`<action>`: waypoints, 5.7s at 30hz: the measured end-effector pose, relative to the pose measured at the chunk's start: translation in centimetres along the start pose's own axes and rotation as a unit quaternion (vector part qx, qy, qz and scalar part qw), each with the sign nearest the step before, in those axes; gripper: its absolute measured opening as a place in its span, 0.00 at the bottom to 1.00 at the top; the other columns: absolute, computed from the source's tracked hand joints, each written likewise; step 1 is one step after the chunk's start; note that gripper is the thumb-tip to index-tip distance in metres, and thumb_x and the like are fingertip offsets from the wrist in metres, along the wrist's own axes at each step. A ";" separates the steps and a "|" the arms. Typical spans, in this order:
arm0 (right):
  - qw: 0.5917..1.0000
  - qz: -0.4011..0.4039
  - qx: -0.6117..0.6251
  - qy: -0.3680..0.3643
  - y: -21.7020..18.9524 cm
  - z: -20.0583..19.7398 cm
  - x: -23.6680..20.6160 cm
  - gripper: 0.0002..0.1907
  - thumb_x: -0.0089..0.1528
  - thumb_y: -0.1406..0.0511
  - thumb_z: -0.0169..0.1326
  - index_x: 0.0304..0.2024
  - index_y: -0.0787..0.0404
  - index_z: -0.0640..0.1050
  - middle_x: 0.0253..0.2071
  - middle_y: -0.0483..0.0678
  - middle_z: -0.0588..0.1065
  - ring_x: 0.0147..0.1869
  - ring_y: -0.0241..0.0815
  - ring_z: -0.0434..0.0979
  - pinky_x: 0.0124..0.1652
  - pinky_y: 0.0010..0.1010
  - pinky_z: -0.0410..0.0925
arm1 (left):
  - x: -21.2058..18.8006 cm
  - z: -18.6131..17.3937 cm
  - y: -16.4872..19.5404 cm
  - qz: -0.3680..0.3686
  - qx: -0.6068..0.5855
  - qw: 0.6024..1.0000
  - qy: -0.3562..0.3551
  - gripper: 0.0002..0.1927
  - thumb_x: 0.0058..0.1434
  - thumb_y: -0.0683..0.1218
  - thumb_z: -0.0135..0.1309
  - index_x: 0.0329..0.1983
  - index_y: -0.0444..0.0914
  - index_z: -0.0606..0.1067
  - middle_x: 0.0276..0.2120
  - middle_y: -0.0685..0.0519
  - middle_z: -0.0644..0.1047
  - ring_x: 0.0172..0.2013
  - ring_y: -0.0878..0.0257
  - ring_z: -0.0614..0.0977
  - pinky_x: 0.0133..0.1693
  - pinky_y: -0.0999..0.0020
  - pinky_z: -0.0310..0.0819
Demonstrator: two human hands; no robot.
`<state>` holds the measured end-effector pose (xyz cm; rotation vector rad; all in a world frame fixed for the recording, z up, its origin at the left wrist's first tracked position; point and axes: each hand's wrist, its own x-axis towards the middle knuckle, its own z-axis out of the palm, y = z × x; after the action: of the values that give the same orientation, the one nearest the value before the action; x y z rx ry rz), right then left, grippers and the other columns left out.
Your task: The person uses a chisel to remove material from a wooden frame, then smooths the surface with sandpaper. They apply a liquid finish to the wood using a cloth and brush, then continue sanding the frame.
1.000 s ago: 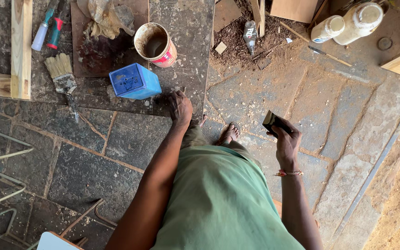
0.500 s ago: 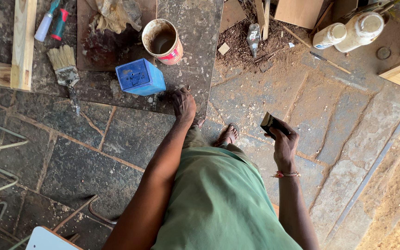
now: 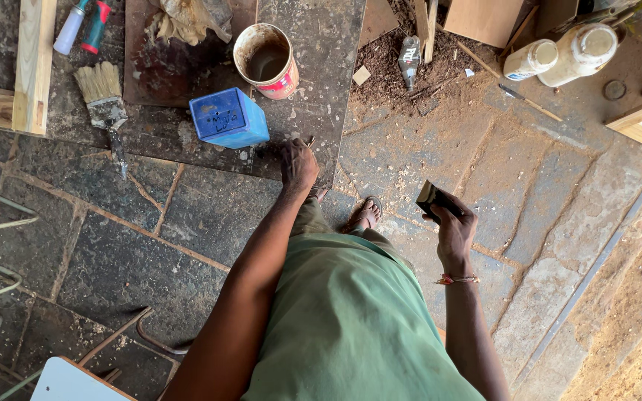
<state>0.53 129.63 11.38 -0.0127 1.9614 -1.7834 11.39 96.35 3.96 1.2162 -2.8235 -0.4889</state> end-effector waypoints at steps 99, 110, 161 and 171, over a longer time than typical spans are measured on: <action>0.811 -0.007 -0.019 0.585 2.9 9.5 -37.1 0.12 0.64 0.69 0.57 0.50 0.62 0.81 0.41 0.49 0.82 0.35 0.33 0.78 0.34 0.22 0.74 | -5.2 0.7 5.5 0.240 -0.328 0.823 -0.396 0.10 0.69 0.40 0.45 0.48 0.32 0.74 0.30 0.48 0.72 0.26 0.60 0.68 0.24 0.66 0.60; 0.708 -0.014 -0.423 0.564 0.3 10.2 -39.0 0.11 0.64 0.75 0.50 0.46 0.66 0.80 0.41 0.56 0.82 0.44 0.45 0.82 0.43 0.33 0.75 | -25.0 -8.9 11.6 0.163 -0.290 0.507 -0.795 0.12 0.69 0.39 0.37 0.50 0.29 0.70 0.24 0.57 0.67 0.16 0.72 0.59 0.14 0.76 0.51; 0.976 -0.019 0.213 -0.045 -0.1 43.8 -24.2 0.13 0.65 0.75 0.50 0.51 0.75 0.76 0.48 0.58 0.79 0.51 0.51 0.82 0.52 0.43 0.78 | -15.0 -27.0 -44.8 -0.224 -0.794 0.495 -0.273 0.12 0.69 0.49 0.47 0.47 0.38 0.74 0.23 0.57 0.70 0.24 0.64 0.73 0.25 0.67 0.65; 0.966 0.032 0.136 -0.219 -4.3 79.5 -23.5 0.13 0.65 0.76 0.50 0.50 0.78 0.76 0.48 0.60 0.79 0.49 0.53 0.82 0.51 0.42 0.77 | -11.8 -41.5 -71.8 -0.262 -0.825 0.500 -0.023 0.19 0.76 0.57 0.52 0.31 0.43 0.67 0.18 0.62 0.65 0.15 0.71 0.62 0.17 0.73 0.53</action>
<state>48.13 62.27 21.09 -0.2285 1.3867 -1.8078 76.30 47.02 23.27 1.1276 -0.5998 -2.2659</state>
